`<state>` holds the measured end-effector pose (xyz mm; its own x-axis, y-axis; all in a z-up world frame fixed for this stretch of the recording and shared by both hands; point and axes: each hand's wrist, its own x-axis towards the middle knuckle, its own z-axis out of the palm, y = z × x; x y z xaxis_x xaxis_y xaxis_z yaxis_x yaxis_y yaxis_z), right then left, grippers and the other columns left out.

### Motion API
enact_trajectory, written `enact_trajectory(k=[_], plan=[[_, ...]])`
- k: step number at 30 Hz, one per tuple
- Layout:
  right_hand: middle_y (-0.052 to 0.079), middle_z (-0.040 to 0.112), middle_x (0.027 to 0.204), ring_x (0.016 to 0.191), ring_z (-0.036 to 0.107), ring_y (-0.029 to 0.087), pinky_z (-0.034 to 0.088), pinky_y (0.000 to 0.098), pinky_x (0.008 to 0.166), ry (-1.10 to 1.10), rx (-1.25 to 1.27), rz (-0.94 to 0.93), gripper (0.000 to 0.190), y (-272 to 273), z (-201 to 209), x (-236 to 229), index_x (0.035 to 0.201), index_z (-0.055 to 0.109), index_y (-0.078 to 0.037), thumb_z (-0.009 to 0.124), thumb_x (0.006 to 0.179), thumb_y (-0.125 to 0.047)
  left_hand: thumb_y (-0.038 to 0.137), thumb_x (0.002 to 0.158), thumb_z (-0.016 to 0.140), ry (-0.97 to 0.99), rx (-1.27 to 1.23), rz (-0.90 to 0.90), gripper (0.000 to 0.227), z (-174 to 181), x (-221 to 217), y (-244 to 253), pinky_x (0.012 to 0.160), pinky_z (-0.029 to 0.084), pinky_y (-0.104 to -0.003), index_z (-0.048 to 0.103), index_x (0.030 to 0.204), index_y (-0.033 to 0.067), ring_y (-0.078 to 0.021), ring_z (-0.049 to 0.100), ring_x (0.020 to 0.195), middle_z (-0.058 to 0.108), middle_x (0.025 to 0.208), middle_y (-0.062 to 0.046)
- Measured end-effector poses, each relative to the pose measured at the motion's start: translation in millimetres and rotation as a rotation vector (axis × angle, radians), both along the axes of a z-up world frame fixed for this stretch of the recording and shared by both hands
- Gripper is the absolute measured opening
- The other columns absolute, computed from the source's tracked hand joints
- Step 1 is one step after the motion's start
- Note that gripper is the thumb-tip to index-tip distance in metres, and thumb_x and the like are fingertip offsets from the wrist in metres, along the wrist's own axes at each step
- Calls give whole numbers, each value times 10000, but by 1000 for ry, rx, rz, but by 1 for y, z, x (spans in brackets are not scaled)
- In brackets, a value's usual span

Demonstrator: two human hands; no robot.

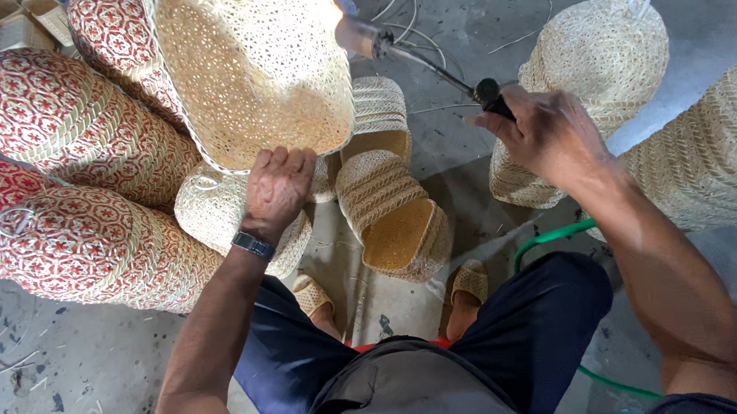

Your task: The person uses a blowtorch to singe the loose fibers off various woven baskets and lampshades, rotating the items by hand.

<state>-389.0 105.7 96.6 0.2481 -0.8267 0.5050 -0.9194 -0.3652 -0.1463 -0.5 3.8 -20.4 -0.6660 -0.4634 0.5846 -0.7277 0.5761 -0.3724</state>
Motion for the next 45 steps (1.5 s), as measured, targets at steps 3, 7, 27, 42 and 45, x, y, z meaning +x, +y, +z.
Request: enact_trajectory(k=[3,7,27,42,45], plan=[[131,559,542,452,572,288,437,411,460,9,35,-34,349,-4,3,-1,965,645,-8,693,1044,-345,124,868,661,-19,13,-19,273,0,1,3,816,494,-353,662,1135,65,-201,613,881,621,892,-32],[166,588,599,534,618,346,455,455,508,-13,14,-15,367,-9,10,1,991,656,1,686,1048,-361,146,842,646,-35,80,-29,254,-1,-4,7,808,487,-360,645,1087,81,-205,606,883,593,874,-31],[71,625,624,445,545,177,468,366,456,31,40,-1,404,-15,28,29,1047,661,3,596,1086,-395,217,930,606,-236,63,21,183,-37,-23,8,797,477,-323,633,1064,95,-153,575,865,583,886,-6],[28,631,658,513,606,133,496,323,453,-653,86,-177,443,-18,-72,40,906,617,-78,709,1007,-500,171,939,600,-21,161,-19,226,-55,-58,28,779,450,-339,617,1152,96,-163,561,859,600,921,-12],[-13,588,614,448,553,96,482,283,384,-958,181,-223,462,-22,-108,53,845,593,-110,754,912,-538,156,914,578,160,153,-106,305,-63,-76,38,810,445,-382,602,1211,91,-197,562,885,621,981,-38]])
